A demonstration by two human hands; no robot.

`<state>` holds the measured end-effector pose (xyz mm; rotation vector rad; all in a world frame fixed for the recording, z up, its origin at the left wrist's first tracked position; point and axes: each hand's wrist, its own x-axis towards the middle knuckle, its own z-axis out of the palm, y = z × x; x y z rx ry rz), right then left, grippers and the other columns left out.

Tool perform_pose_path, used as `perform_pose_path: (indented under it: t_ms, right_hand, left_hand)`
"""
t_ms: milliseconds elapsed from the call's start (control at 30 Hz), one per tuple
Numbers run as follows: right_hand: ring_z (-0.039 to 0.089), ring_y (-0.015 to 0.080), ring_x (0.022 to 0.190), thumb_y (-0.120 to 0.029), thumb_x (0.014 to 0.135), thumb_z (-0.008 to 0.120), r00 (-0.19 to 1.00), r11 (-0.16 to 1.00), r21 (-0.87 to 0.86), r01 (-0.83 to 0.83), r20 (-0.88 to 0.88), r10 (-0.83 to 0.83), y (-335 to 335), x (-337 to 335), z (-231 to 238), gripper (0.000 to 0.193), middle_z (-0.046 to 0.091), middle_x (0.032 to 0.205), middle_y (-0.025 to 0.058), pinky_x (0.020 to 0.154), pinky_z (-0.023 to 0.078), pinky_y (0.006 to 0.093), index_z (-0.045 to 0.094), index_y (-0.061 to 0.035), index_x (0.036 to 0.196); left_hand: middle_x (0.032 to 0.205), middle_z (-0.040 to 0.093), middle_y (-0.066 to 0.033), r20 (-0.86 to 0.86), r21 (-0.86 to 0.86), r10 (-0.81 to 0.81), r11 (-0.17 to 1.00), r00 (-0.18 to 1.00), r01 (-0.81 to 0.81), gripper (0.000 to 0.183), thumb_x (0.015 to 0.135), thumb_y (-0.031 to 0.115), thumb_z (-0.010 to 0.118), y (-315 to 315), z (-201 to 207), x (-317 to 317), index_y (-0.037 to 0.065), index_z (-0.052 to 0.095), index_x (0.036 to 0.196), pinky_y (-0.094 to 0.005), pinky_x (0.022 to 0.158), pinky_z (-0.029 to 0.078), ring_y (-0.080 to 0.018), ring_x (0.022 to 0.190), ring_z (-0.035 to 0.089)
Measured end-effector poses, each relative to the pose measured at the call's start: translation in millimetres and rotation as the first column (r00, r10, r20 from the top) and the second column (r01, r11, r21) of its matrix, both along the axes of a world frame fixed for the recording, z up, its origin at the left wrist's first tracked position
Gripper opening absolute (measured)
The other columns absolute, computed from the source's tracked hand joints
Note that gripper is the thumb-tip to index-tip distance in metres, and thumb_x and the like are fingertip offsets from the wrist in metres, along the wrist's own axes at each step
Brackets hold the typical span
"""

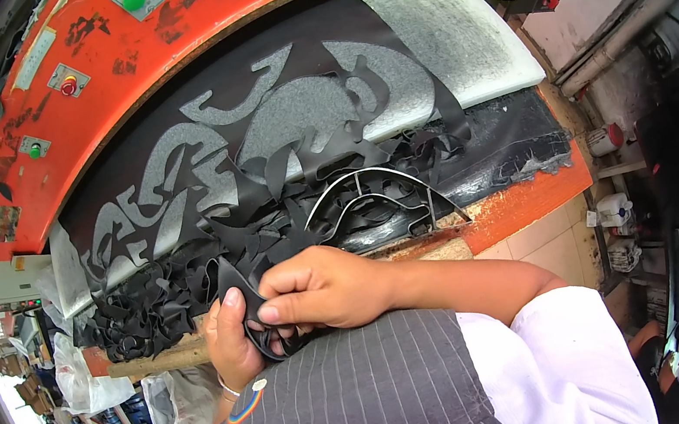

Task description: Using a large hydraulic press and metal dies to cut shoe components from sheets of black leather.

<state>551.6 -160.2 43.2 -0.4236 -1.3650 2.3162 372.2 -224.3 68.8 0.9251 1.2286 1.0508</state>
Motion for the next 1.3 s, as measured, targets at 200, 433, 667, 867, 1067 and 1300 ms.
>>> perform_pose_path:
  t_ms: [200,433,667,867,1067,1300]
  right_hand:
    - [0.057,0.0049,0.068,-0.018,0.097,0.056,0.995,0.998,0.046,0.031,-0.098,-0.026,-11,4,-23,0.018,0.065,0.082,0.0017,0.059,0.047,0.0209,0.061,-0.0003,0.099]
    - [0.059,0.0068,0.066,-0.018,0.098,0.054,0.995,0.996,0.044,0.073,-0.069,-0.070,-16,-1,-27,0.017,0.065,0.078,0.0021,0.055,0.048,0.0228,0.059,-0.0010,0.098]
    - [0.059,0.0113,0.059,-0.033,0.101,0.047,0.986,0.894,0.421,0.152,-0.001,-0.167,-13,-5,-35,0.035,0.060,0.066,0.0024,0.054,0.048,0.0261,0.052,-0.0032,0.084]
    - [0.059,0.0126,0.067,-0.055,0.099,0.032,0.990,0.985,0.118,0.123,-0.088,-0.113,-17,-8,-41,0.059,0.060,0.074,0.0045,0.062,0.049,0.0261,0.056,-0.0024,0.090]
    - [0.059,0.0128,0.071,-0.067,0.094,0.022,0.995,0.989,-0.149,-0.005,-0.101,-0.011,-16,-4,-34,0.078,0.062,0.082,0.0082,0.065,0.050,0.0254,0.060,0.0010,0.096]
    - [0.062,0.0092,0.064,-0.023,0.099,0.052,0.995,0.977,0.206,-0.063,0.083,0.046,-11,-2,-19,0.024,0.066,0.074,0.0036,0.061,0.052,0.0248,0.064,-0.0014,0.102]
  left_hand:
    - [0.053,0.056,-0.0100,0.105,-0.238,0.049,0.971,0.993,-0.023,0.046,0.098,0.037,0.040,1,-8,4,0.003,0.053,0.069,-0.0208,0.033,0.035,-0.0103,0.036,0.047]
    - [0.053,0.054,-0.0084,0.171,-0.353,0.029,0.935,0.985,0.034,0.043,0.098,0.038,0.047,2,-19,-9,0.007,0.048,0.068,-0.0222,0.035,0.039,-0.0113,0.036,0.046]
    - [0.051,0.052,-0.0076,0.247,-0.448,0.114,0.894,0.962,0.009,0.044,0.096,0.041,0.050,-1,-26,-8,0.008,0.046,0.067,-0.0237,0.032,0.036,-0.0123,0.033,0.044]
    - [0.052,0.051,-0.0066,0.089,-0.268,0.123,0.959,0.988,-0.095,0.040,0.097,0.036,0.049,1,-19,-3,0.009,0.045,0.067,-0.0207,0.031,0.033,-0.0097,0.033,0.040]
    - [0.056,0.055,-0.0067,0.006,-0.185,0.062,0.981,0.998,-0.060,0.039,0.099,0.033,0.045,2,-16,-3,0.008,0.045,0.070,-0.0209,0.036,0.035,-0.0081,0.038,0.043]
    - [0.062,0.056,-0.0024,0.053,-0.243,0.078,0.968,0.996,-0.063,0.037,0.099,0.031,0.049,-3,-25,-6,0.004,0.055,0.074,-0.0215,0.041,0.040,-0.0080,0.045,0.050]
